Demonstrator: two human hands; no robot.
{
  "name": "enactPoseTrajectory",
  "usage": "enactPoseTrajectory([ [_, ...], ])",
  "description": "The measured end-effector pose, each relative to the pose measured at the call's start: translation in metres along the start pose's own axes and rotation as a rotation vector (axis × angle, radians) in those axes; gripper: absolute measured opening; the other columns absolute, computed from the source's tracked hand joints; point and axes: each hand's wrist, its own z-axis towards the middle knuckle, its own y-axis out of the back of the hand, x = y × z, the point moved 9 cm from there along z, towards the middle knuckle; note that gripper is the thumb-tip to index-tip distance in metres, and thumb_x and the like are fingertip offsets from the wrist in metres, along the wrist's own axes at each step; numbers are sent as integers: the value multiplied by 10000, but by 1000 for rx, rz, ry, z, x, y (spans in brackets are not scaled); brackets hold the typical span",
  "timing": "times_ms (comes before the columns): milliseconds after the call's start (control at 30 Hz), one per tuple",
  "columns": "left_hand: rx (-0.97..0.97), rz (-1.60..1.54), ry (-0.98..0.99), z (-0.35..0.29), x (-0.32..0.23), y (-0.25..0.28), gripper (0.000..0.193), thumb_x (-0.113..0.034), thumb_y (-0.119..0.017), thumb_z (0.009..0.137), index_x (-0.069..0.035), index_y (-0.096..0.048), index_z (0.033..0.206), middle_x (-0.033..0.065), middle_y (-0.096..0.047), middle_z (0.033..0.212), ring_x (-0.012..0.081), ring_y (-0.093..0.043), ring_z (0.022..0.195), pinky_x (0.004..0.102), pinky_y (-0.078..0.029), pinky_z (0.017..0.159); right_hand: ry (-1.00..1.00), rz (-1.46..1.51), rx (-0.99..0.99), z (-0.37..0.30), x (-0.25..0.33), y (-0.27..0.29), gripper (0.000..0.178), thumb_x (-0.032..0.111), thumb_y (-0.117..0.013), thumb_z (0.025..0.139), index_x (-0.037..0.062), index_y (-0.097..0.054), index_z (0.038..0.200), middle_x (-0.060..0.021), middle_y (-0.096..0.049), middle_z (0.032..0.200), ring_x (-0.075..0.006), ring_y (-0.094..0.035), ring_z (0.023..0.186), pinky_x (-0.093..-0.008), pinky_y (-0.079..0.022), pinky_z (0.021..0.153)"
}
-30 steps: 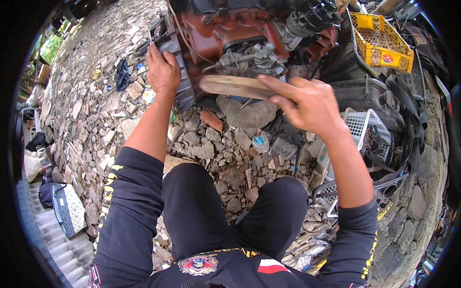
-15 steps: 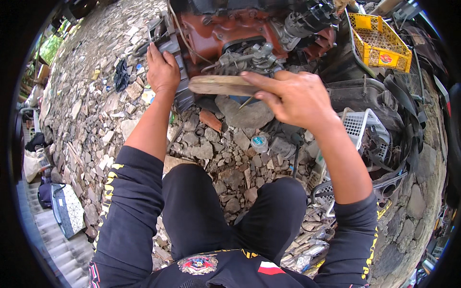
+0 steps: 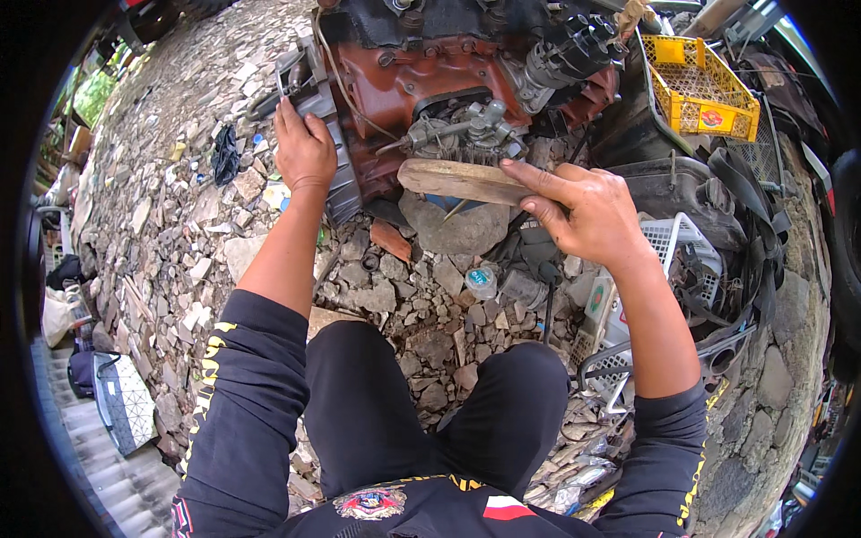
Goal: The person cleans and works on an engine component, first pouring liquid from a bottle onto it and then using a brush to scrub the surface. They follow this by wiping the area with a cloth and working on parts of the assembly by hand.
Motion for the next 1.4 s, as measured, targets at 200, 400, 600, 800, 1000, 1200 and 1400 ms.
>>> enactPoseTrajectory([
  [200,40,-30,25,1,16,-3,540,-310,-432,976,-33,-405,1438,228,-443,1447,413,-493,1268,485,-455,990,16,47,-18,25,25,-19,456,277,-673,855,274,-628,1308,-92,-564,668,-286,-585,620,-404,-483,609],
  [400,-18,3,-11,-2,2,0,532,-296,-444,960,-21,-429,1415,234,-472,1421,405,-522,1239,475,-466,970,-553,649,-46,-76,-65,-38,494,304,-645,948,163,-536,1408,-9,-609,731,-129,-563,604,-299,-494,602],
  [600,4,-6,13,1,8,4,531,-298,-443,960,-24,-430,1414,244,-471,1417,410,-520,1238,475,-465,971,-691,1092,-134,-53,-2,-67,603,230,-618,966,87,-372,1498,-93,-609,1148,-54,-526,653,-220,-463,520],
  [800,52,-64,35,-2,2,-4,541,-310,-428,977,-31,-397,1440,244,-454,1431,431,-493,1257,476,-440,1011,-501,828,-303,-2,22,-78,554,212,-623,950,73,-429,1449,-236,-602,1290,-296,-608,1192,-338,-448,989],
  [1000,70,-57,37,1,2,0,544,-298,-426,980,-9,-392,1440,253,-444,1436,425,-476,1274,468,-419,1034,-405,461,-375,-48,-14,-64,525,215,-646,921,108,-497,1413,-223,-666,1151,-343,-662,1077,-396,-522,903],
  [1200,50,-63,14,0,1,-1,537,-296,-422,982,0,-400,1429,257,-443,1434,419,-471,1281,462,-419,1035,-374,429,-298,-10,-10,-55,546,188,-681,890,104,-508,1402,-188,-673,1166,-328,-661,1079,-384,-517,915],
  [1400,13,14,-8,0,-3,1,535,-299,-439,963,-27,-418,1423,247,-460,1424,436,-554,1179,492,-485,940,-379,575,-294,-57,-47,-72,544,187,-671,898,48,-499,1395,-180,-629,1282,-259,-619,1185,-345,-471,986],
])
